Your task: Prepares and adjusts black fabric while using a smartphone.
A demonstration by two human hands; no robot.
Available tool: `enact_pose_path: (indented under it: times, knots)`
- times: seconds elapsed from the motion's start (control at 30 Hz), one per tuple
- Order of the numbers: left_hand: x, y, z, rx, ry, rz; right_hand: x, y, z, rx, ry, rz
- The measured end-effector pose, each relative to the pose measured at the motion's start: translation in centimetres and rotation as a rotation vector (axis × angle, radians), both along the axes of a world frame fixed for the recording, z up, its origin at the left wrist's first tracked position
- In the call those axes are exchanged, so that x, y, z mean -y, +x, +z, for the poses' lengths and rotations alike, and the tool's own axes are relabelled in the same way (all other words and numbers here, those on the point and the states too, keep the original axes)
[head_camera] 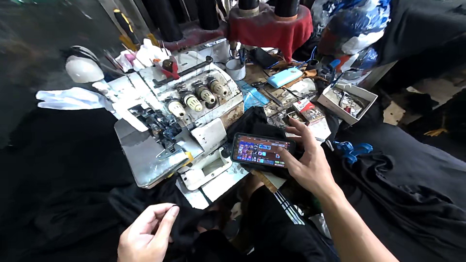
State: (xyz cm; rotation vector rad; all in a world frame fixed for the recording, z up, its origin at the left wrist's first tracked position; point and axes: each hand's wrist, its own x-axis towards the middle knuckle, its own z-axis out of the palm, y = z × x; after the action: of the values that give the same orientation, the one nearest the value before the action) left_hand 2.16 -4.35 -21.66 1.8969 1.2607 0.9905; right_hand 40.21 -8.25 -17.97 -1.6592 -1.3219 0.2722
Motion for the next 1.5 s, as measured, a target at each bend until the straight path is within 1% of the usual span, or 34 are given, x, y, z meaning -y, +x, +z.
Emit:
enact_pose_path:
  times: [0.3,0.67,1.27,1.33,1.5]
  knots:
    - [0.0,0.0,0.1,-0.010,-0.002,0.008,-0.4,-0.1,-0.1,0.049,-0.017,0.016]
    - [0.0,0.1,0.0,-0.006,0.005,0.003,0.4,0.3,0.1,-0.047,0.006,0.029]
    - [0.2,0.2,-0.3,-0.006,0.046,0.018,1.8,0.3,0.0,-0.097,0.009,0.017]
    - [0.2,0.2,-0.3,-0.011,0.056,0.020,1.6,0.1,0.0,-0.077,0.007,0.009]
    - [0.3,0.2,-0.3,-0.024,0.054,0.025,0.8,-0.8,0.3,0.076,0.002,-0.033]
